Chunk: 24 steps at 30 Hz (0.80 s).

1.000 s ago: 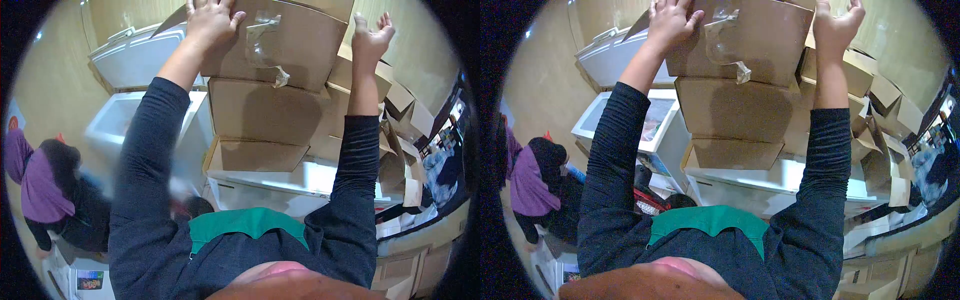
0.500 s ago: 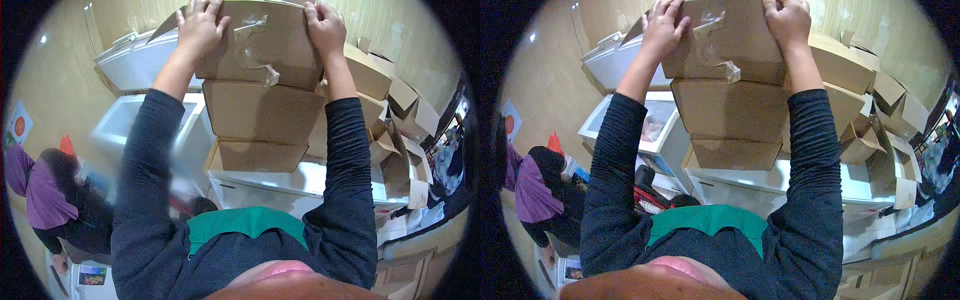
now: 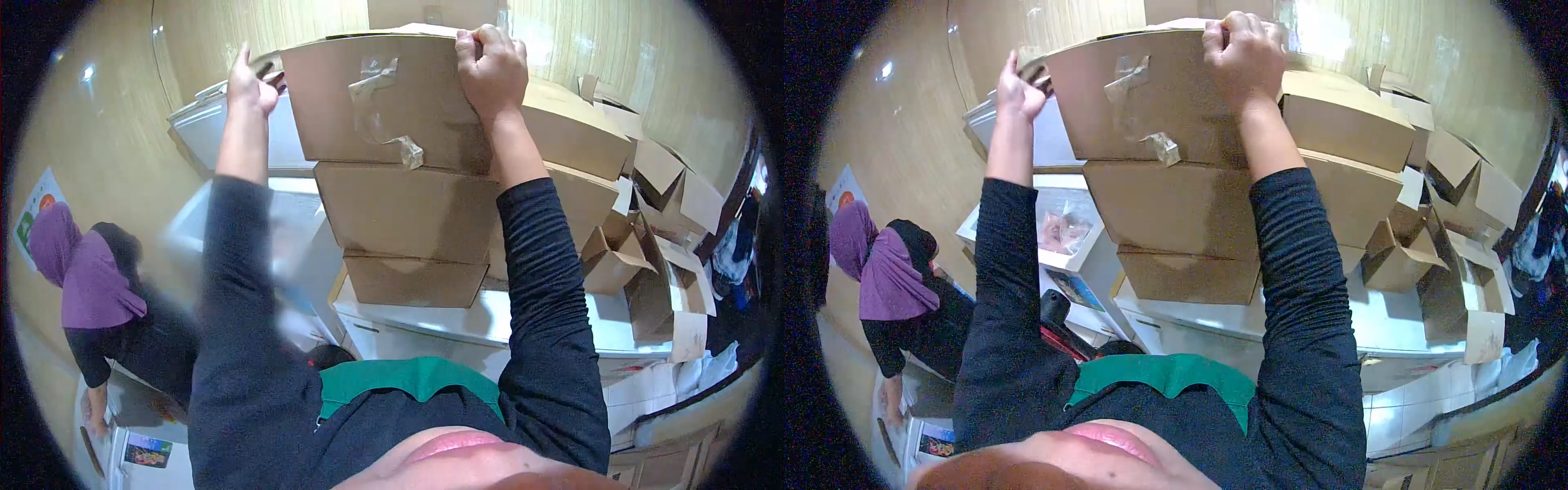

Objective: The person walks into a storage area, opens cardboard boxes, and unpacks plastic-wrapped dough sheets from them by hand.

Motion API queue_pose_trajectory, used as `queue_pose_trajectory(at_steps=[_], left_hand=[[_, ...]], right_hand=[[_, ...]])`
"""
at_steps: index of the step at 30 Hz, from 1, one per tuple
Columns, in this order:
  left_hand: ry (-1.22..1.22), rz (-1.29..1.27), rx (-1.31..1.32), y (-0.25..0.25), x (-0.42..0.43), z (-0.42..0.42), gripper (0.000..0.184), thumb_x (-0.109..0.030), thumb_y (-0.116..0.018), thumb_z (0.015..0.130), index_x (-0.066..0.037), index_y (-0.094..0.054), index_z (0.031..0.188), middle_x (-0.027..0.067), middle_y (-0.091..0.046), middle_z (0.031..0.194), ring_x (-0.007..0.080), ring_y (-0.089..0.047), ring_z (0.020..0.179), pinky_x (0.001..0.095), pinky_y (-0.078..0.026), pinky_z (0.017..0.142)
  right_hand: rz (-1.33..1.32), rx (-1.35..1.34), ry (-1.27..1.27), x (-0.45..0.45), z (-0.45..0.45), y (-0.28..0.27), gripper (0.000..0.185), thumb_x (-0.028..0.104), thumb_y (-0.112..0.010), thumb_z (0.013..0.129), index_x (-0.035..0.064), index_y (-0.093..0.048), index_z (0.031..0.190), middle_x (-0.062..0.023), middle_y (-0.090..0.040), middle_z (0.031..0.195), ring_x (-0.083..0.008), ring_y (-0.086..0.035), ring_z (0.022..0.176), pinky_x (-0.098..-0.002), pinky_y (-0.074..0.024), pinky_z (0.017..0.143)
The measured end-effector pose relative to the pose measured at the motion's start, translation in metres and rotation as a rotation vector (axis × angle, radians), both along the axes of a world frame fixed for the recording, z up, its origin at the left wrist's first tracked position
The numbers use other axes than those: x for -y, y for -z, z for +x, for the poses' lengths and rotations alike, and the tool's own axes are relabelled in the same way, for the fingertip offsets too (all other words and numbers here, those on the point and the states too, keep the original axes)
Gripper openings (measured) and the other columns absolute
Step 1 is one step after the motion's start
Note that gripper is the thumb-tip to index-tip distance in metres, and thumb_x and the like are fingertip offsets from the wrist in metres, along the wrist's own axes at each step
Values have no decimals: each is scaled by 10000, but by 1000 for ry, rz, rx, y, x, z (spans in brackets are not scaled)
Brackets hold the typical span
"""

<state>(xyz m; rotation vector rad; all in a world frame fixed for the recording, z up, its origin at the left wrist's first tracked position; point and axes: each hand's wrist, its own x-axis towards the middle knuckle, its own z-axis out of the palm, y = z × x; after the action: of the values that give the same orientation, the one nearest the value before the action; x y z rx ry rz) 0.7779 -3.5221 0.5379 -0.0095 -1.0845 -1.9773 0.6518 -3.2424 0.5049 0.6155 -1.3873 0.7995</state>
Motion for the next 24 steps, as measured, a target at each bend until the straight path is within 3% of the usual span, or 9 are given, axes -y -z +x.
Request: queue_pose_trajectory(at_steps=[2,4,6,7,8,10,11,18,24], left_hand=[[-211,-478,-81,-12,12,-26,574,-389,-460,950,-44,-318,1386,176,-473,1275,305,-467,1159,400,-373,997],[-487,-860,100,-17,-24,-22,460,-393,-535,899,-35,-599,1181,137,-641,1123,269,-546,1110,298,-445,861],[-762,-1397,256,-5,-30,-31,467,-490,-529,881,-92,-664,1086,138,-685,972,306,-620,967,331,-460,833],[-1063,-1467,171,3,-34,-34,479,-542,-515,871,-120,-703,997,151,-691,882,302,-655,858,357,-481,785],[-1056,-1471,176,3,-32,-36,479,-542,-515,871,-120,-703,997,151,-691,882,302,-655,858,357,-481,785],[-689,-1297,111,-1,-29,-38,411,-417,-552,902,-30,-674,965,108,-674,773,136,-587,712,299,-475,700],[-755,-1281,151,0,-28,-41,499,-552,-514,864,-98,-710,933,138,-690,792,280,-660,770,366,-491,728],[-856,-1323,234,0,-41,-32,460,-517,-547,856,-91,-712,901,106,-673,696,242,-635,665,357,-487,680],[-854,-1571,28,6,-22,-18,386,-426,-620,818,-113,-681,1035,124,-669,950,294,-564,932,383,-451,867]], right_hand=[[-10,-23,-9,1,-2,1,277,347,-545,877,96,-613,783,-84,-630,799,-319,-560,790,-421,-458,740],[-36,-83,-21,2,-5,2,280,334,-530,887,85,-604,782,-88,-627,798,-322,-563,788,-424,-453,748],[-26,-110,-25,0,-7,0,282,317,-517,895,73,-586,772,-95,-621,798,-328,-565,786,-425,-452,751],[-20,-101,-38,0,-5,1,282,310,-508,900,71,-580,769,-101,-621,804,-333,-564,789,-427,-449,759],[-13,-88,-51,0,-4,3,282,304,-500,904,69,-573,767,-106,-620,809,-339,-562,791,-429,-446,766],[2,-105,-46,-2,7,3,256,270,-491,904,67,-561,765,-100,-606,786,-313,-564,775,-412,-450,755],[17,-131,-46,-3,11,2,232,237,-482,904,64,-548,764,-93,-592,763,-287,-566,758,-396,-454,745],[18,-55,-44,-4,5,-2,197,240,-535,853,60,-560,779,-147,-589,814,-352,-552,831,-465,-452,767],[7,-72,-133,-4,5,-2,197,232,-533,852,54,-547,769,-152,-584,802,-358,-545,841,-462,-445,781]])
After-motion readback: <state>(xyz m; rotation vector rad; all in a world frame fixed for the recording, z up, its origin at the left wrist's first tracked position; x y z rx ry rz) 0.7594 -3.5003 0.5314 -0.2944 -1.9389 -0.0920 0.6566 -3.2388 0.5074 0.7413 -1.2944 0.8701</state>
